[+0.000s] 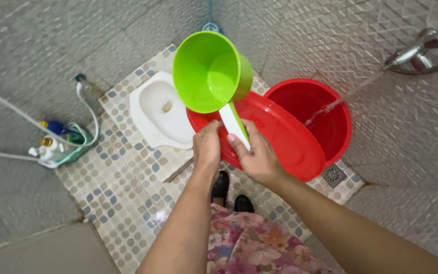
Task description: The person fills a red bucket with water using a green cup and a handheld shower head. They then use the shower head to rinse a squat toilet and the surrounding tiled floor. Finally, they place the shower head back on its wall mount and exit the bathroom.
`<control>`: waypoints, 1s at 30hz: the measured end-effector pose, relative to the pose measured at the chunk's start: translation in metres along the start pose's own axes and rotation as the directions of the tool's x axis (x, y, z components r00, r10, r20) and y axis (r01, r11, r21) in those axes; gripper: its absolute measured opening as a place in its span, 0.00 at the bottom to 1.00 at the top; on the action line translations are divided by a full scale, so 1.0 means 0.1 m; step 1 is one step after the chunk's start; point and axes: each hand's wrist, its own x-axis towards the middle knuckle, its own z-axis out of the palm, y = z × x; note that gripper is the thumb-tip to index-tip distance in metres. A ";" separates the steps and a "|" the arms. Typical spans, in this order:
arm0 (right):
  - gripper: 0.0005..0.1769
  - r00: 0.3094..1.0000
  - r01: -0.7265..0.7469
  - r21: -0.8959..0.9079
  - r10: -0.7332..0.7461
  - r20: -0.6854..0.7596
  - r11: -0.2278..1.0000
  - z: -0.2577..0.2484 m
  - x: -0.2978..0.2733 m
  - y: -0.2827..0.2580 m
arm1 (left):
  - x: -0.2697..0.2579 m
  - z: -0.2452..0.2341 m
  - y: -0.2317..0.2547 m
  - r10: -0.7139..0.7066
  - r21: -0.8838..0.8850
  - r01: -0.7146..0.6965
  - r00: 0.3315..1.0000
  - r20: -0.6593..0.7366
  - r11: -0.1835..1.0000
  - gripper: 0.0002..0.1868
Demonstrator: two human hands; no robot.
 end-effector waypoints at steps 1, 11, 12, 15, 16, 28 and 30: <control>0.26 1.000 0.004 0.006 -0.004 0.025 1.000 0.02 0.02 0.01 | 0.04 0.03 0.05 -0.114 -0.101 0.118 0.992 0.045 0.988 0.21; 0.36 0.989 0.093 -0.096 -0.080 0.126 0.991 0.26 0.40 0.08 | 0.65 -0.04 0.44 -0.165 0.313 0.186 0.982 -0.095 0.931 0.23; 0.35 0.990 0.049 -0.079 -0.038 0.136 0.996 0.28 0.43 0.07 | 0.74 -0.08 0.48 -0.149 0.345 0.179 0.983 -0.111 0.921 0.24; 0.36 0.998 -0.050 -0.104 0.052 0.023 0.993 0.31 0.48 0.02 | 0.95 -0.14 0.60 -0.133 0.464 0.189 0.979 -0.152 0.865 0.24; 0.36 0.993 -0.115 -0.074 0.117 0.024 0.991 0.30 0.50 0.01 | 1.00 -0.15 0.64 -0.131 0.506 0.198 0.978 -0.164 0.840 0.24; 0.12 0.848 -0.223 0.244 0.311 -0.429 0.944 -0.56 0.92 1.04 | 1.05 0.34 0.73 -0.147 0.666 0.126 0.989 -0.025 0.735 0.23; 0.08 0.680 -0.325 0.449 0.535 -0.501 0.832 -1.13 0.91 1.31 | 1.04 0.40 0.70 -0.150 0.666 0.127 0.988 -0.024 0.735 0.24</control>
